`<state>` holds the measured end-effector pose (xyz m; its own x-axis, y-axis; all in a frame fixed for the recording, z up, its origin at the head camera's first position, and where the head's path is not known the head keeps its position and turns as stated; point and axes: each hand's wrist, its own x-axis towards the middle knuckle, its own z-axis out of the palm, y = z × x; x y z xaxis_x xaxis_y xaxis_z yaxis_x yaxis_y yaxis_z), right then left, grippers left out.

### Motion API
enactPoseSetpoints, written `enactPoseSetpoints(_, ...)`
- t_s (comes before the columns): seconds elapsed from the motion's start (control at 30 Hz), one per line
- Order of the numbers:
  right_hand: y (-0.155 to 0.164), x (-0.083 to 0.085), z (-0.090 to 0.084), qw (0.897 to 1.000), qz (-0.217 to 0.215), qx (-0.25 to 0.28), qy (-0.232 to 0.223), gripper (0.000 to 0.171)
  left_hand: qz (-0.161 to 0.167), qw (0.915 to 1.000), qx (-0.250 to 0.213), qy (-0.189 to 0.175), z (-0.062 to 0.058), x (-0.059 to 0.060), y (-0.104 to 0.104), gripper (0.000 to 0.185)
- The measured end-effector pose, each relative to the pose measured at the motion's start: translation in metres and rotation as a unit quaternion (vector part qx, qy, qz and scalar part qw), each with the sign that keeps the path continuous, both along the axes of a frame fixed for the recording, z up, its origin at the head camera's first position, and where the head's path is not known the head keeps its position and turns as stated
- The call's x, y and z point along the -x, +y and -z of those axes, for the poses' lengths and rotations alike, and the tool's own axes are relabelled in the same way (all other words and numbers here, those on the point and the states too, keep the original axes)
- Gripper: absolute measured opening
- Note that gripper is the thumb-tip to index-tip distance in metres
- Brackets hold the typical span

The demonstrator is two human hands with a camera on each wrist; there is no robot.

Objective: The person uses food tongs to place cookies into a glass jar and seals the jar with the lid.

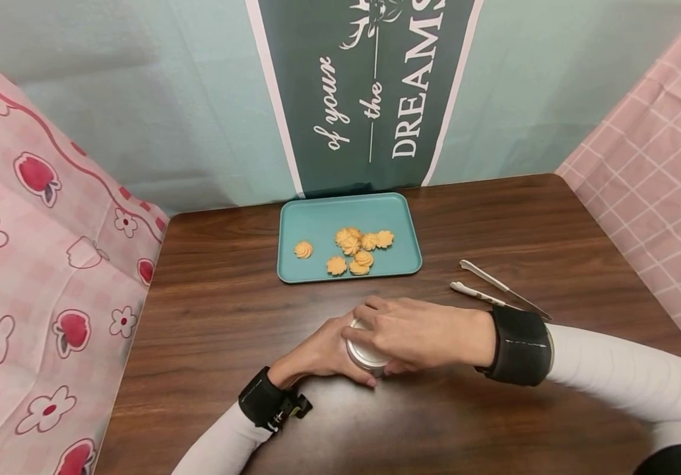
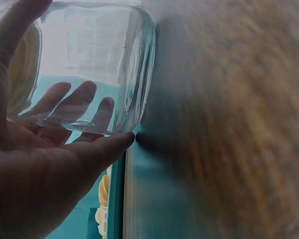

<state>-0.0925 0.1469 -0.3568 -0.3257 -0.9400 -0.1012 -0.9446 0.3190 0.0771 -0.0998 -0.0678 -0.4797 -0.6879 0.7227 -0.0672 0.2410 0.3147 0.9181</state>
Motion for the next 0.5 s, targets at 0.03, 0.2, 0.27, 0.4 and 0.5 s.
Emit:
enactPoseSetpoints(0.03, -0.0002, 0.0003, -0.0004, 1.0, -0.003, -0.002, -0.001, 0.075, 0.001, 1.0, -0.002, -0.003, 0.0001, 0.0001, 0.0, 0.107)
enactPoseSetpoints(0.2, -0.0005, 0.0017, -0.0024, 1.0, -0.014, -0.003, -0.007, 0.074, 0.0, 0.9998, -0.006, -0.018, -0.0009, -0.0006, 0.0, 0.105)
enactPoseSetpoints(0.27, -0.0003, 0.0023, -0.0032, 1.0, -0.018, -0.001, -0.011, 0.073, -0.001, 0.9998, -0.004, -0.021, -0.0017, -0.001, 0.0, 0.105)
enactPoseSetpoints(0.4, -0.0007, 0.0039, -0.0046, 1.0, -0.025, -0.002, -0.018, 0.072, -0.004, 0.9997, 0.004, -0.024, -0.0032, -0.0014, 0.0, 0.102)
enactPoseSetpoints(0.5, -0.0017, 0.0055, -0.0059, 0.999, -0.033, -0.006, -0.019, 0.073, -0.004, 0.9997, 0.007, -0.022, -0.0042, -0.0012, 0.0, 0.098)
